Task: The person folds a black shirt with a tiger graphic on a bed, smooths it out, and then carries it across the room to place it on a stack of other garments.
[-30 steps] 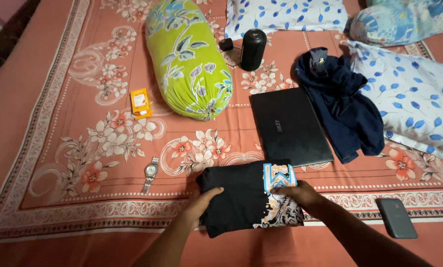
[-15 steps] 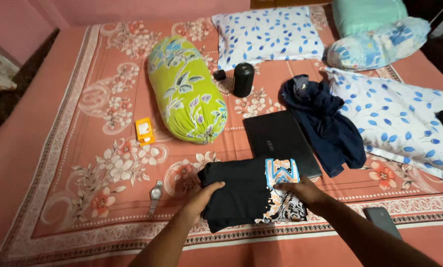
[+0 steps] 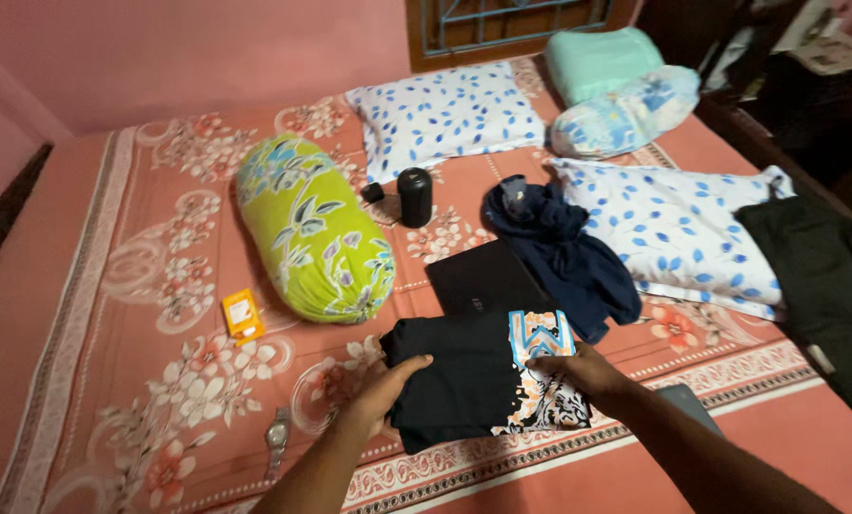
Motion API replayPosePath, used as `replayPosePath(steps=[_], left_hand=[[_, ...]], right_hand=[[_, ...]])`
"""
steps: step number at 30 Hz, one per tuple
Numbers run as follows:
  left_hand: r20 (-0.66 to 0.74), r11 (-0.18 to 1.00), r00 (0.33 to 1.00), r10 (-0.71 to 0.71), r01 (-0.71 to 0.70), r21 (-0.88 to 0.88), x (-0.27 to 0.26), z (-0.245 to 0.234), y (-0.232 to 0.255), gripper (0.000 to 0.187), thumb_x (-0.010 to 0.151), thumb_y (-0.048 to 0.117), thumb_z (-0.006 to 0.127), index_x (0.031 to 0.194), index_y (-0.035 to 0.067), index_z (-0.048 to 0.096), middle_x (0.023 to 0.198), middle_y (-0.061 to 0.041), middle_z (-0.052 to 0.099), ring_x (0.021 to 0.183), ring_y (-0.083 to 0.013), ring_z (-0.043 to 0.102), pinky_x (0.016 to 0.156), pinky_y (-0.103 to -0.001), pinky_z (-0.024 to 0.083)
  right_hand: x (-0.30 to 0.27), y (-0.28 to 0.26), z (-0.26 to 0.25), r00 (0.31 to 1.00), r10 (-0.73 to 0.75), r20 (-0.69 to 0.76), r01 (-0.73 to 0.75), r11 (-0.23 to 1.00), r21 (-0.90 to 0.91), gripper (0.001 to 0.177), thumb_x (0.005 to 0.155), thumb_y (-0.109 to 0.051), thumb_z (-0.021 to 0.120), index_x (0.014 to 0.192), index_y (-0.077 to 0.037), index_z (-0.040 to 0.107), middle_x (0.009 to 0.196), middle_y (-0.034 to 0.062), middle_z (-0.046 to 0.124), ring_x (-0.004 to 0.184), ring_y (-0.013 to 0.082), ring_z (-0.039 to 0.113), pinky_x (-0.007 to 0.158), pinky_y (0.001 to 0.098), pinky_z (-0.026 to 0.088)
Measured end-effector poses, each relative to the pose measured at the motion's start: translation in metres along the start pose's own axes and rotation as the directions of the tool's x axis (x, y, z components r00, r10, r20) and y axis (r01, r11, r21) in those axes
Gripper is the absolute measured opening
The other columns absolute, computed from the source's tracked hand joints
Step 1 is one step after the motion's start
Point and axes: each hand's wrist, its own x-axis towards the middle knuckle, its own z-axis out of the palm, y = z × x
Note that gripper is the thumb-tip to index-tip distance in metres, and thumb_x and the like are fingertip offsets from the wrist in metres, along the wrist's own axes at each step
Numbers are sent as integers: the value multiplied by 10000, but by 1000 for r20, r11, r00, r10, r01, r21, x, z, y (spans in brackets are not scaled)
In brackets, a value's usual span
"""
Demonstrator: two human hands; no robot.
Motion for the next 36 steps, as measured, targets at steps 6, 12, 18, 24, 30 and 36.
replayPosePath(steps=[6, 12, 18, 24, 30, 36], left_hand=[[72, 995, 996, -61, 55, 82, 3, 28, 24, 650, 756, 425, 781, 1243, 1, 708, 1121, -153, 782, 997, -254, 758, 879, -379, 598], [160, 992, 985, -57, 37, 122, 3, 63, 37, 665, 761, 438, 782, 1257, 3, 693, 1136, -147, 785, 1028, -244, 757, 927, -376, 592], [263, 989, 965, -23, -17, 148, 0, 108, 49, 702, 741, 441, 773, 1304, 35, 668, 1180, -124, 770, 1063, -232, 744, 947, -365, 578], [259, 974, 966, -16, -44, 224, 1, 160, 59, 749, 736, 441, 795, 1283, -45, 633, 1159, -187, 762, 1057, -287, 756, 939, -390, 591], [283, 945, 959, -20, -75, 319, -4, 221, 61, 779, 777, 464, 807, 1300, -76, 597, 1142, -190, 741, 1029, -272, 744, 916, -379, 576], [397, 974, 918, -10, -80, 210, -25, 290, 57, 661, 768, 379, 791, 1247, -54, 649, 1077, -174, 784, 942, -268, 785, 844, -379, 633]], right_hand=[[-27, 3, -31, 999, -33, -36, 36, 994, 99, 232, 830, -143, 754, 979, 34, 746, 802, 93, 760, 629, 179, 734, 593, 335, 593], [-65, 9, -58, 991, -52, -121, 61, 996, 72, 276, 828, -185, 760, 967, 53, 744, 799, 131, 766, 617, 215, 726, 580, 344, 583], [-99, 10, -86, 972, -30, -232, 67, 986, 155, 244, 815, -142, 719, 974, 39, 761, 837, 127, 795, 675, 202, 767, 638, 343, 621], [-128, 24, -129, 939, -80, -336, 114, 990, 83, 241, 857, -142, 765, 999, 52, 752, 809, 109, 748, 646, 190, 706, 604, 338, 553], [-168, 35, -180, 946, -82, -313, 154, 965, 214, 266, 862, -169, 721, 1018, 47, 726, 847, 110, 774, 701, 193, 751, 649, 334, 613], [-218, 51, -227, 928, -113, -355, 209, 947, 244, 242, 841, -128, 757, 1018, 29, 708, 842, 105, 757, 683, 218, 740, 646, 364, 612]])
